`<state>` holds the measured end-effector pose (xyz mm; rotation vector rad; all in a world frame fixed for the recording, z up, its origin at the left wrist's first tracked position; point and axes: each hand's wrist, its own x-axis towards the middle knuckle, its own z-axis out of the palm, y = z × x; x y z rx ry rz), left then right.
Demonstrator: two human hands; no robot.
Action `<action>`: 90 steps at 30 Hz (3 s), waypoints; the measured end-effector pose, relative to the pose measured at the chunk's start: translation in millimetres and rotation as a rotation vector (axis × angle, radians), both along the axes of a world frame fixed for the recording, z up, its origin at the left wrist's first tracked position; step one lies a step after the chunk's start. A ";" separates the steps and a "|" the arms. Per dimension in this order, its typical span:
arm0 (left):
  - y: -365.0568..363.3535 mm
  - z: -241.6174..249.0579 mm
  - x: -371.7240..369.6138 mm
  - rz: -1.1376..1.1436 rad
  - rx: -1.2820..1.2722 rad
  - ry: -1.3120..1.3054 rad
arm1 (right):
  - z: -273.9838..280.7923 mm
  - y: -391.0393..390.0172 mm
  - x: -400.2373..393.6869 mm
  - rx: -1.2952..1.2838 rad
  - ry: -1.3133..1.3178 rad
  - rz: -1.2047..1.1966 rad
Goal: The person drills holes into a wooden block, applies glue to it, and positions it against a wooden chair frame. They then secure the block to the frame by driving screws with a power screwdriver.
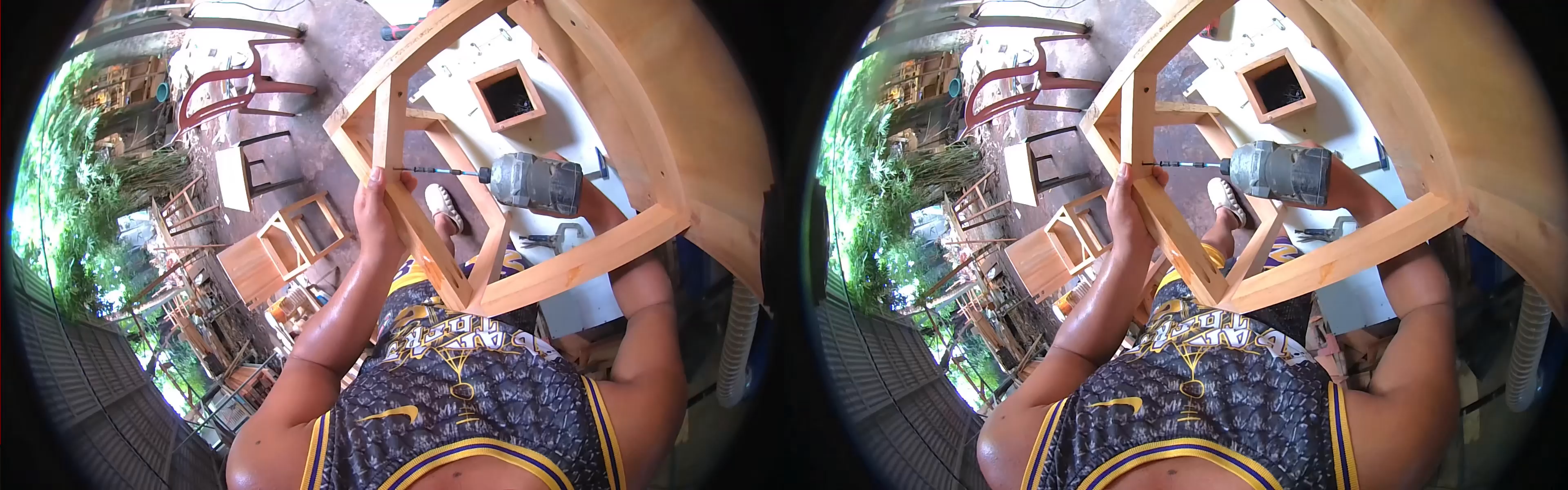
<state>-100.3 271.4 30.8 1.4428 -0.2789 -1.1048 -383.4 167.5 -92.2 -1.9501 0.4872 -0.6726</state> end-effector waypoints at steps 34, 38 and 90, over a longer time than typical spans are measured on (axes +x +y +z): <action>-3.7 12.5 -6.5 -0.109 0.195 -0.143 | 28.4 -7.1 18.1 0.220 0.046 0.138; -3.1 11.9 -6.4 -0.108 0.178 -0.150 | 30.3 -4.4 24.0 0.265 0.050 0.156; 6.9 38.4 -17.5 -0.114 0.232 -0.283 | 53.4 -35.8 11.6 0.728 0.038 0.235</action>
